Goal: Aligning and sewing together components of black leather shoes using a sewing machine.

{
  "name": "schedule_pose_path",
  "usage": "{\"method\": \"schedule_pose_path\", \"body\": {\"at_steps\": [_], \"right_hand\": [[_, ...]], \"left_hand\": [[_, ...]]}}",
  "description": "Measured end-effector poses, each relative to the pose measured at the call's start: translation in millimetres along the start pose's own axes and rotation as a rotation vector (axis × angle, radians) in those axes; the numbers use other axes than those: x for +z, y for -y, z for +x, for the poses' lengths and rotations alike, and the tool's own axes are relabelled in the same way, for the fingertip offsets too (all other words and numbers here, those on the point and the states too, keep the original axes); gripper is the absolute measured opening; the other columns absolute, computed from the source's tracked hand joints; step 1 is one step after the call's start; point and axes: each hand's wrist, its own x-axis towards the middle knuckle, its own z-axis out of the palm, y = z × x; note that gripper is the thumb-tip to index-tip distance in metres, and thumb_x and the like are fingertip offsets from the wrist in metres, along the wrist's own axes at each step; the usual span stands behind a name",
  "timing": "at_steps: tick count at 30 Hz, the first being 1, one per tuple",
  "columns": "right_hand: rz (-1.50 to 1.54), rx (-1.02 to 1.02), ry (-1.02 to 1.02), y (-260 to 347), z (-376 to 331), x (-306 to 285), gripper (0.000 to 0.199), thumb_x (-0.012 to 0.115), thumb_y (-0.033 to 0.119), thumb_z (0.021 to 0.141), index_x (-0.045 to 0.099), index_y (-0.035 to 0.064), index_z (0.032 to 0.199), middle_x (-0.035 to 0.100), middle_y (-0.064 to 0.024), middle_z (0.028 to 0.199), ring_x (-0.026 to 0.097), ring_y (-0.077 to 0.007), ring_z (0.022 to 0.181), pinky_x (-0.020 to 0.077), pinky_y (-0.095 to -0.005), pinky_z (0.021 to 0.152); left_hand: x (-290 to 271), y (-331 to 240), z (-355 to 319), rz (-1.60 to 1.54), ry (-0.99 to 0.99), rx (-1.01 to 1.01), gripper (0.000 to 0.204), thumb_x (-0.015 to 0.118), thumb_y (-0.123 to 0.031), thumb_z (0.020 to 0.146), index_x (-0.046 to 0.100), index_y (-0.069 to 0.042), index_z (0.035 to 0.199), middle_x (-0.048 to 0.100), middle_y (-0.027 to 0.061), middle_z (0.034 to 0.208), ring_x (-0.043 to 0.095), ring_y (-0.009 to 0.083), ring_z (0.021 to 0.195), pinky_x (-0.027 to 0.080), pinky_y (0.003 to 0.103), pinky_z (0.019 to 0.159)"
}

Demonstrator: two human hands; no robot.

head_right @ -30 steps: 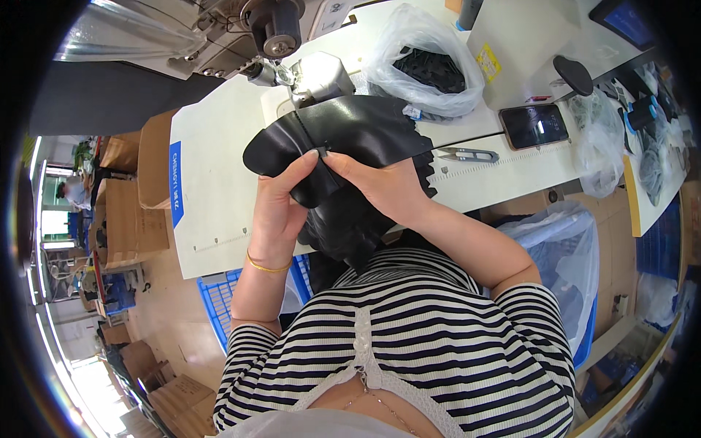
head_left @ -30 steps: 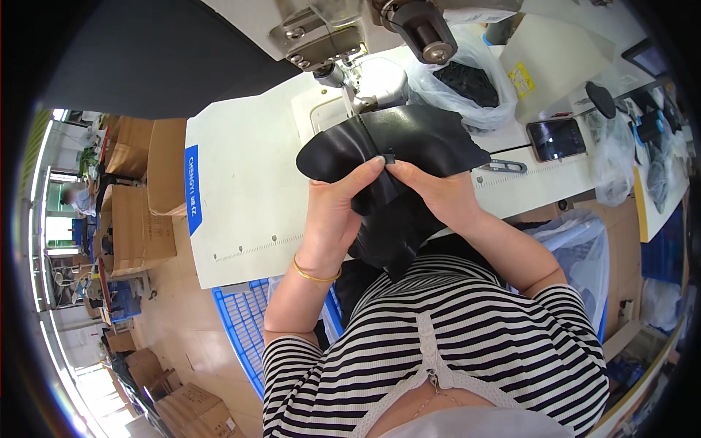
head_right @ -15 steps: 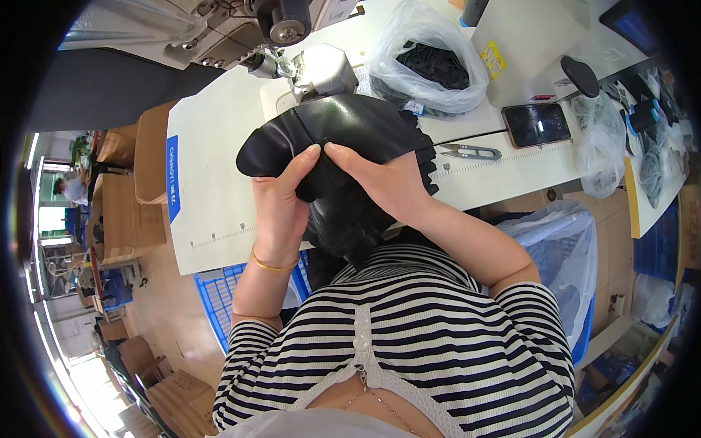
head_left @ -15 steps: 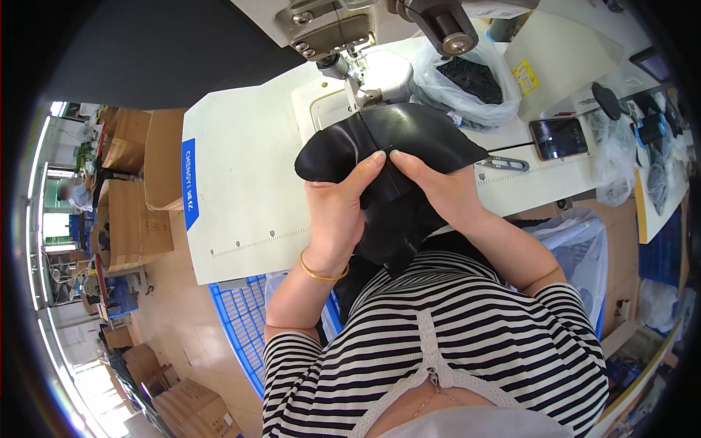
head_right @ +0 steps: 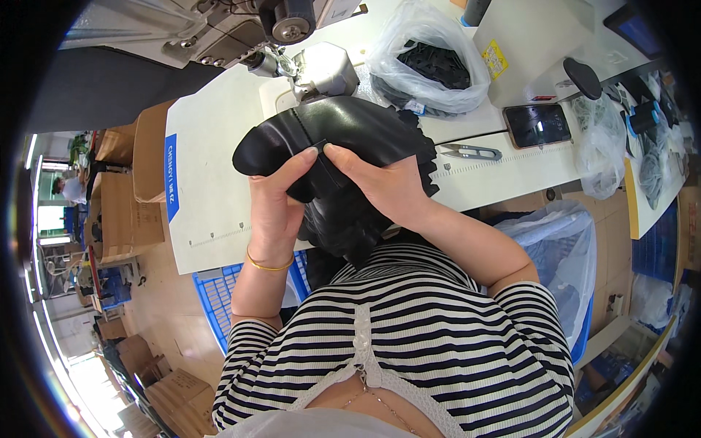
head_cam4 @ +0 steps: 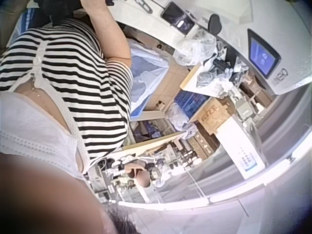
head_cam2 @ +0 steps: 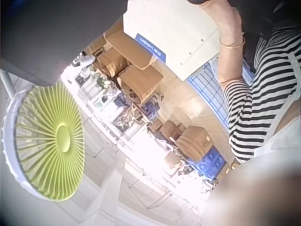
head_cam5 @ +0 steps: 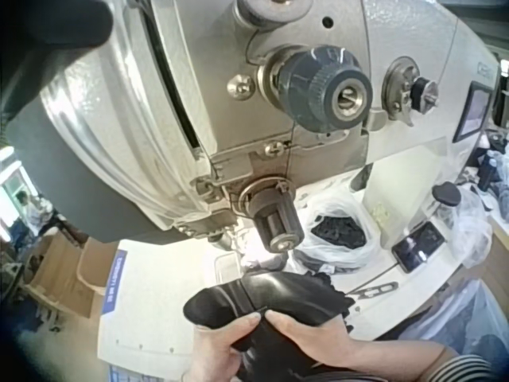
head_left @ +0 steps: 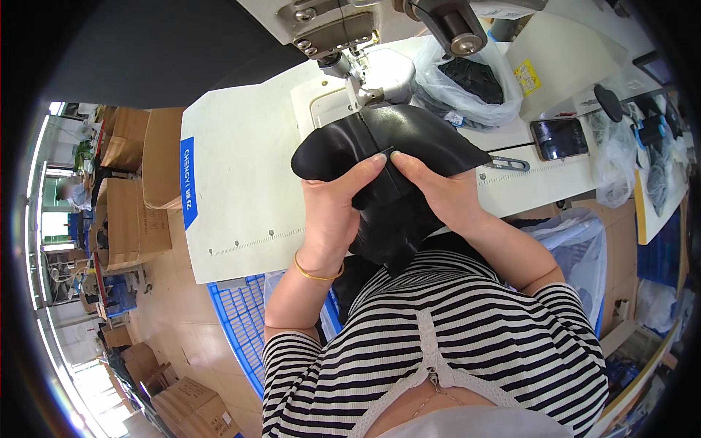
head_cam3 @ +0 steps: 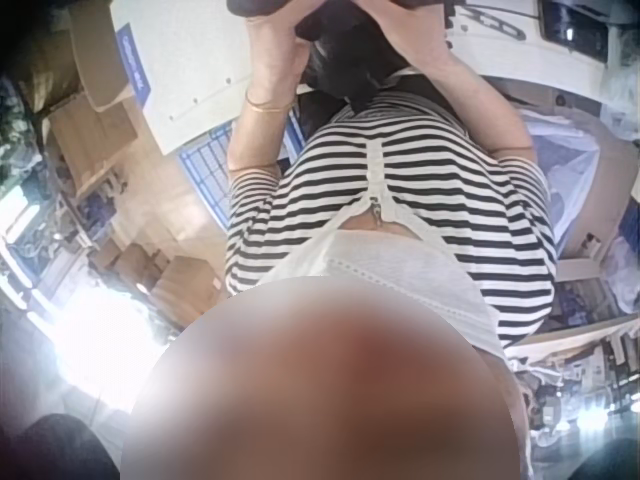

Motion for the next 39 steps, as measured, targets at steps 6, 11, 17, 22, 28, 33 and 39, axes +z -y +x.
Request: {"method": "schedule_pose_path", "body": {"at_steps": [6, 11, 17, 22, 28, 33, 39], "right_hand": [[0.027, 0.002, -0.017, 0, -1, 2, 0.024, 0.063, 0.001, 0.086, 0.060, -0.0013, 0.110, 0.063, -0.0043, 0.099, 0.060, -0.0098, 0.087, 0.0498, -0.0240, 0.077], [0.051, 0.010, -0.036, -2, -1, 5, 0.023, 0.062, 0.001, 0.087, 0.060, -0.0013, 0.109, 0.064, -0.0042, 0.098, 0.060, -0.0096, 0.086, 0.0499, -0.0239, 0.076], [0.150, 0.036, -0.054, -2, -1, 8, 0.021, 0.062, 0.002, 0.088, 0.060, -0.0008, 0.109, 0.063, -0.0034, 0.097, 0.059, -0.0087, 0.085, 0.0495, -0.0228, 0.075], [0.119, 0.012, -0.073, 0, 2, 10, 0.019, 0.061, 0.004, 0.089, 0.061, -0.0009, 0.107, 0.064, -0.0023, 0.097, 0.058, -0.0080, 0.087, 0.0476, -0.0225, 0.077], [0.194, 0.093, -0.242, 18, 20, -2, 0.018, 0.062, 0.017, 0.091, 0.065, 0.0010, 0.099, 0.064, 0.0016, 0.085, 0.056, -0.0032, 0.072, 0.0465, -0.0185, 0.060], [0.086, 0.251, -0.280, 30, 22, -3, 0.022, 0.065, 0.025, 0.089, 0.066, 0.0032, 0.093, 0.061, 0.0034, 0.075, 0.053, -0.0009, 0.060, 0.0400, -0.0162, 0.045], [0.079, 0.230, -0.250, 35, 46, -7, 0.020, 0.065, 0.024, 0.088, 0.065, 0.0042, 0.089, 0.060, 0.0033, 0.072, 0.053, -0.0015, 0.059, 0.0417, -0.0179, 0.045]], "left_hand": [[0, 2, 0, 0.084, 0.004, 0.095, 0.028, 0.064, 0.010, 0.076, 0.063, 0.000, 0.103, 0.067, 0.0078, 0.094, 0.065, 0.0160, 0.083, 0.054, 0.028, 0.076], [-4, 7, 1, 0.124, 0.012, 0.147, 0.029, 0.064, 0.010, 0.077, 0.062, 0.000, 0.104, 0.066, 0.0080, 0.096, 0.064, 0.0159, 0.085, 0.053, 0.028, 0.077], [1, 7, 1, 0.111, -0.009, 0.181, 0.028, 0.065, 0.011, 0.077, 0.062, 0.001, 0.103, 0.066, 0.0084, 0.096, 0.064, 0.0151, 0.085, 0.053, 0.028, 0.077], [2, 4, 3, 0.088, -0.026, 0.216, 0.027, 0.065, 0.013, 0.076, 0.063, 0.003, 0.101, 0.067, 0.0089, 0.095, 0.065, 0.0149, 0.083, 0.054, 0.028, 0.077], [2, -19, 10, 0.042, -0.016, 0.116, 0.028, 0.064, 0.012, 0.076, 0.063, 0.002, 0.102, 0.067, 0.0088, 0.096, 0.065, 0.0164, 0.084, 0.055, 0.029, 0.078], [3, -23, 13, 0.001, -0.050, -0.011, 0.031, 0.065, 0.010, 0.076, 0.061, 0.001, 0.105, 0.066, 0.0088, 0.097, 0.066, 0.0175, 0.085, 0.056, 0.031, 0.076], [7, -39, 37, -0.022, -0.050, -0.066, 0.022, 0.067, 0.007, 0.076, 0.065, 0.003, 0.098, 0.067, 0.0100, 0.093, 0.066, 0.0181, 0.081, 0.056, 0.030, 0.073]]}}
